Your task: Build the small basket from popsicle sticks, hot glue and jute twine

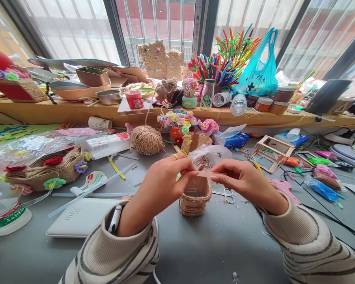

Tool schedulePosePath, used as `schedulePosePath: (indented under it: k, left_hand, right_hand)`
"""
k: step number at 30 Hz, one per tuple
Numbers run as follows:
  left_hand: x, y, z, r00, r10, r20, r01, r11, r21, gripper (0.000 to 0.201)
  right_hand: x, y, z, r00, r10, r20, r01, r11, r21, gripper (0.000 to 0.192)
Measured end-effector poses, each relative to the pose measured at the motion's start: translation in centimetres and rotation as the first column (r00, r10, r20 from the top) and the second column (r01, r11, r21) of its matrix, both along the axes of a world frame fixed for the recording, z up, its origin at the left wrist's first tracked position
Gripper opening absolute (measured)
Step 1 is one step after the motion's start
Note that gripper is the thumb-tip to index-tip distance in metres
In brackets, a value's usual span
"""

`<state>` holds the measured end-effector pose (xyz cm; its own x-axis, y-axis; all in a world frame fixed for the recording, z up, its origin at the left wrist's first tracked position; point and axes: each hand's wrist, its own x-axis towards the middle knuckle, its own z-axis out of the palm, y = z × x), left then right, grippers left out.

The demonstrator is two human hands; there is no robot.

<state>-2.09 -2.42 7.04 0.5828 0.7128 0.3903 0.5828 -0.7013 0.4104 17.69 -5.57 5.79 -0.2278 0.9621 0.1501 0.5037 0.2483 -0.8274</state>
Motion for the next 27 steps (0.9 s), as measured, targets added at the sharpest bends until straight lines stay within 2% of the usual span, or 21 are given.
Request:
schedulePosePath:
  k: [5, 11, 15, 19, 23, 27]
  left_hand:
    - [0.4, -0.3, -0.2, 0.996, 0.067, 0.061, -0.070, 0.996, 0.063, 0.014]
    - [0.7, -0.2, -0.6, 0.987, 0.116, 0.107, -0.130, 0.983, 0.129, 0.016]
    - [0.6, 0.0, -0.8, 0.988, 0.113, 0.109, -0.132, 0.974, 0.186, 0.016]
    - [0.1, 0.4, -0.8, 0.993, 0.053, 0.103, -0.078, 0.962, 0.262, 0.018]
    - [-0.5, 0.6, -0.7, 0.991, 0.017, 0.130, -0.056, 0.951, 0.305, 0.019]
    - [-0.6, 0.6, -0.5, 0.988, -0.003, 0.154, -0.039, 0.962, 0.270, 0.017]
  right_hand:
    - [-0.3, -0.2, -0.3, 0.999, -0.043, 0.006, 0.042, 0.995, 0.086, 0.023]
    - [-0.7, -0.5, -0.3, 0.994, -0.078, 0.072, 0.057, 0.966, 0.253, 0.017]
    - [-0.7, -0.4, -0.4, 0.993, -0.084, 0.088, 0.055, 0.955, 0.291, 0.015]
    - [-0.7, -0.4, -0.5, 0.991, -0.084, 0.109, 0.044, 0.944, 0.328, 0.013]
    - [-0.9, -0.6, -0.6, 0.981, -0.111, 0.157, 0.024, 0.881, 0.472, 0.013]
    - [-0.8, -0.7, -0.6, 0.968, -0.179, 0.177, 0.035, 0.793, 0.608, 0.013]
